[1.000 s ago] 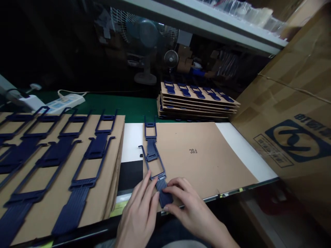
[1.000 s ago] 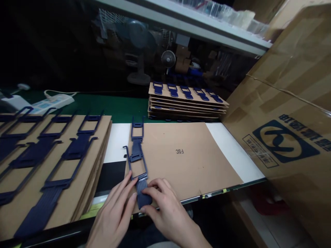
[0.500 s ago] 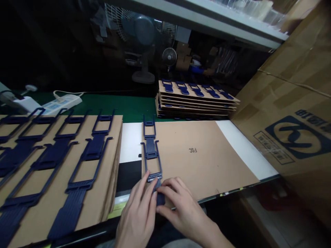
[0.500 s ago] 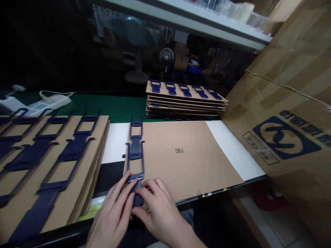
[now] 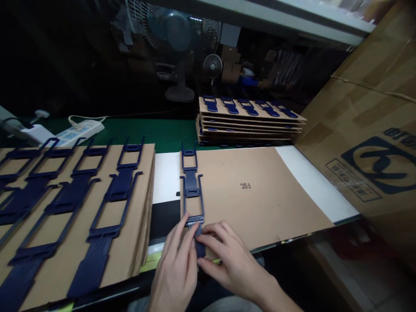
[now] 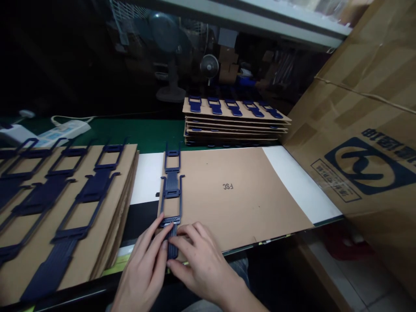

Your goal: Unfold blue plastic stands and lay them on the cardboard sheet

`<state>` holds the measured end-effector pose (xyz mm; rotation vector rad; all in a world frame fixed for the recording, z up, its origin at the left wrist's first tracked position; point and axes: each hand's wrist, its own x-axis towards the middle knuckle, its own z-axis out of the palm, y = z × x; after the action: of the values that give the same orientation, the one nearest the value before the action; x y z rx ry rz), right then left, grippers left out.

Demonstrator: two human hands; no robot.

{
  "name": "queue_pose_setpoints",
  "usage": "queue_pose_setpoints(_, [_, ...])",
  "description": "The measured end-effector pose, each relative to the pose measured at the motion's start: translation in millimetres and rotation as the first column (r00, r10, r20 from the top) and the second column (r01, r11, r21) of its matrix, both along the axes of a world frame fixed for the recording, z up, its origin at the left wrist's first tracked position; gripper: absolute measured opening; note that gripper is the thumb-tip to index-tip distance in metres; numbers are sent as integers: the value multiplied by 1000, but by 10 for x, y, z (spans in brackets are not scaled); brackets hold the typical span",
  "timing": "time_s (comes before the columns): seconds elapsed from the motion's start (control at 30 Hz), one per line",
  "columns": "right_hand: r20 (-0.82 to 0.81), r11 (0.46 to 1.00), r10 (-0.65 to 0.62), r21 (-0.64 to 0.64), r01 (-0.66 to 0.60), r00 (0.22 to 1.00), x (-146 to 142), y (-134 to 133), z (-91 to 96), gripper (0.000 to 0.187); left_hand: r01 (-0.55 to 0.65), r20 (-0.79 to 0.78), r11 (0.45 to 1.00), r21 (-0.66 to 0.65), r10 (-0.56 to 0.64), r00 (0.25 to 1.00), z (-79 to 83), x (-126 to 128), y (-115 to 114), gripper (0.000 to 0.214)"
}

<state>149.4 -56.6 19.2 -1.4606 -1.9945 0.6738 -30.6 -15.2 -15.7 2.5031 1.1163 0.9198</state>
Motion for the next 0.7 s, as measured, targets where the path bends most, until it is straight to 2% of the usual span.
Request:
queue_pose_setpoints(0.17, [2,1000,10,13,-10,1000,8,-14,-30,39,27,-15,1000,2,-27,1000,-15,-8,-8,46])
queue_pose_setpoints(0.43, [-20,999,29,42,-28,999,29,-31,-48,37,23,85,999,23,-25,996,31,14,-19,38])
queue_pose_setpoints(0.7, [-15,1000,19,23,-19,1000,20,-23,-34,35,38,28,999,21,-39,999,-19,9,-25,41])
